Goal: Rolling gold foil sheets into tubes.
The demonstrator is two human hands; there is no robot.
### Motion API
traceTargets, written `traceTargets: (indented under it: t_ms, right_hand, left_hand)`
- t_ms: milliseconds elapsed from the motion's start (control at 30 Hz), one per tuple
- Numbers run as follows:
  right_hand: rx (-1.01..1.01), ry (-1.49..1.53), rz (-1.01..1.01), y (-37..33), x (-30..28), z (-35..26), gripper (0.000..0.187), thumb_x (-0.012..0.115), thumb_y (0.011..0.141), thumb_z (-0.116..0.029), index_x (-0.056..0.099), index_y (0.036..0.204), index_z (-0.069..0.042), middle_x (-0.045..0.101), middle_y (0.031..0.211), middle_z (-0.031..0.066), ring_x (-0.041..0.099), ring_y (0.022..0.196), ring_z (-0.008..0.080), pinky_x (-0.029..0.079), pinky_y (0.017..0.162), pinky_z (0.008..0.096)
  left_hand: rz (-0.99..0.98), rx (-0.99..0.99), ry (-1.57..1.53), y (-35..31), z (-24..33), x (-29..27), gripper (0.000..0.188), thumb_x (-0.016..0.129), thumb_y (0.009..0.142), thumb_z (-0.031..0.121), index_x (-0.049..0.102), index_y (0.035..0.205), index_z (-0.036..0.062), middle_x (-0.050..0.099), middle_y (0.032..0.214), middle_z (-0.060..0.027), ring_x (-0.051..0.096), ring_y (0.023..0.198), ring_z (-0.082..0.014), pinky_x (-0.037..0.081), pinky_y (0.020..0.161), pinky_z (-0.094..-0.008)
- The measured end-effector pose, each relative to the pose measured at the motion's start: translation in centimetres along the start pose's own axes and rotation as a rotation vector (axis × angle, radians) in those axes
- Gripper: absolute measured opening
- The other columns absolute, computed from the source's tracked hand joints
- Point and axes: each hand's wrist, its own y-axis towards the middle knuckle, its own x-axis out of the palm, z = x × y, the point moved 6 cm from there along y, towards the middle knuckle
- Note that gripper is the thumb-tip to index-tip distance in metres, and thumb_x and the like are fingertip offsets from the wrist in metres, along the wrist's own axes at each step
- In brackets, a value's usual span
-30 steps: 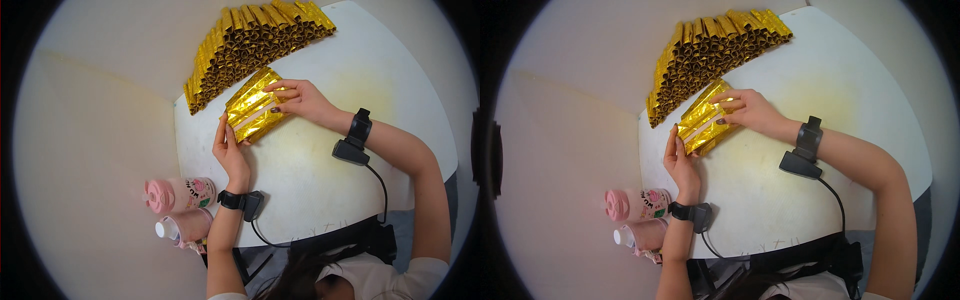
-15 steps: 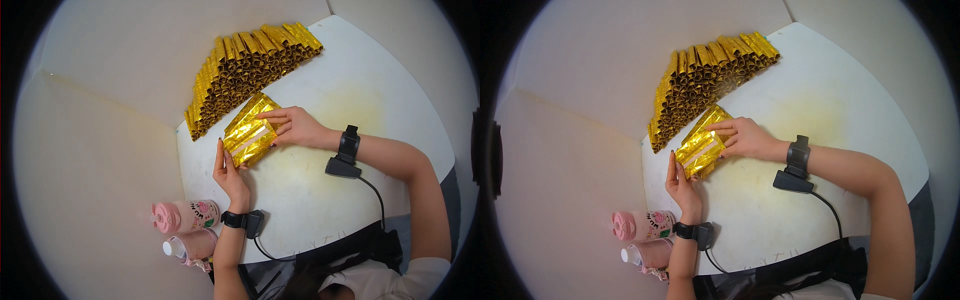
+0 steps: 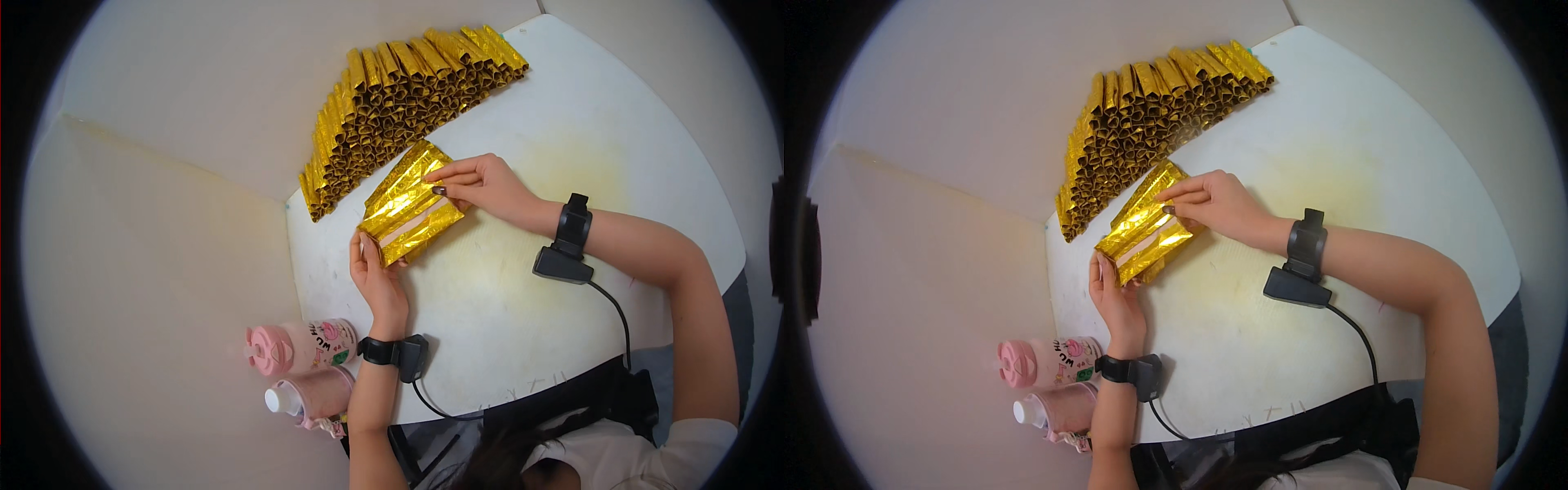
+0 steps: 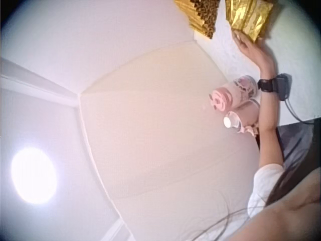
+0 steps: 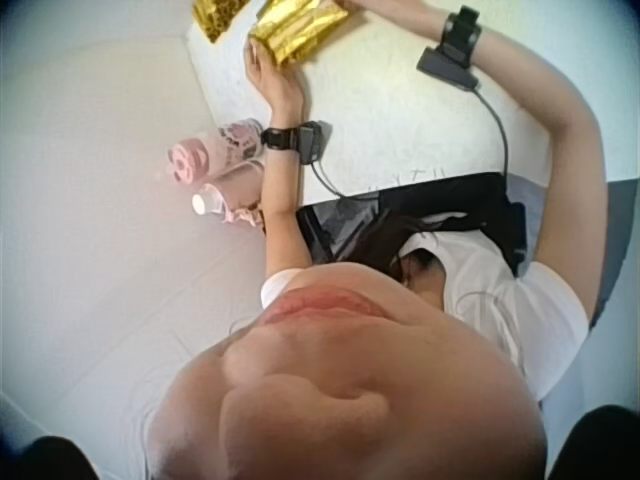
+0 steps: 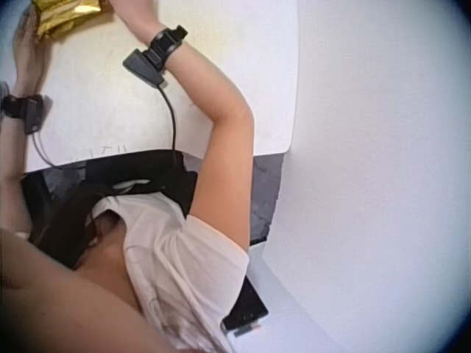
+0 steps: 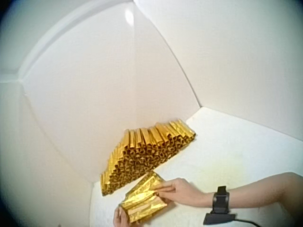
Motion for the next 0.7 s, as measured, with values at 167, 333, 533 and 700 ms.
traceTargets:
  t_ms: [167, 333, 533, 700]
  right_hand:
    - [0.009, 0.056, 0.07, -0.2, -0.4, 0.0, 0.036, 0.06, 0.085, -0.005, 0.057, 0.12, 0.005, 0.066, 0.075, 0.0038, 0.057, 0.065, 0.0057, 0.051, 0.062, 0.0227]
    - [0.153, 0.062, -0.066, 0.4, -0.6, 0.5, 0.041, 0.061, 0.087, -0.007, 0.052, 0.124, 0.008, 0.068, 0.088, 0.0077, 0.061, 0.07, 0.0067, 0.052, 0.065, 0.0208]
    - [0.147, -0.011, -0.108, 0.6, -1.2, 0.2, 0.029, 0.06, 0.085, -0.006, 0.064, 0.113, 0.002, 0.068, 0.087, 0.0045, 0.059, 0.069, 0.0042, 0.05, 0.063, 0.0185]
    - [0.129, 0.013, -0.118, 0.7, -1.1, 0.3, 0.024, 0.056, 0.083, -0.004, 0.072, 0.101, -0.005, 0.061, 0.072, -0.0007, 0.05, 0.06, 0.0028, 0.045, 0.059, 0.017]
  left_hand:
    - [-0.068, -0.003, -0.003, 0.4, -0.7, -0.3, 0.022, 0.049, 0.099, 0.024, 0.057, 0.11, 0.0064, 0.063, 0.097, -0.0011, 0.06, 0.075, -0.0067, 0.047, 0.057, -0.0211]
    - [-0.039, 0.004, 0.12, 1.0, -0.5, -1.6, 0.017, 0.05, 0.098, 0.018, 0.059, 0.104, 0.0044, 0.063, 0.095, -0.0012, 0.06, 0.077, -0.0063, 0.049, 0.062, -0.0211]
    - [-0.157, -0.018, 0.169, 1.8, -0.4, -1.6, 0.014, 0.059, 0.093, 0.013, 0.064, 0.099, 0.0014, 0.046, 0.062, 0.0101, 0.032, 0.053, 0.0009, 0.02, 0.045, -0.0197]
    - [-0.128, 0.0, 0.076, 1.5, 0.0, -1.1, 0.017, 0.059, 0.092, 0.007, 0.063, 0.106, -0.0019, 0.051, 0.064, 0.0077, 0.033, 0.052, 0.0008, 0.024, 0.047, -0.0177]
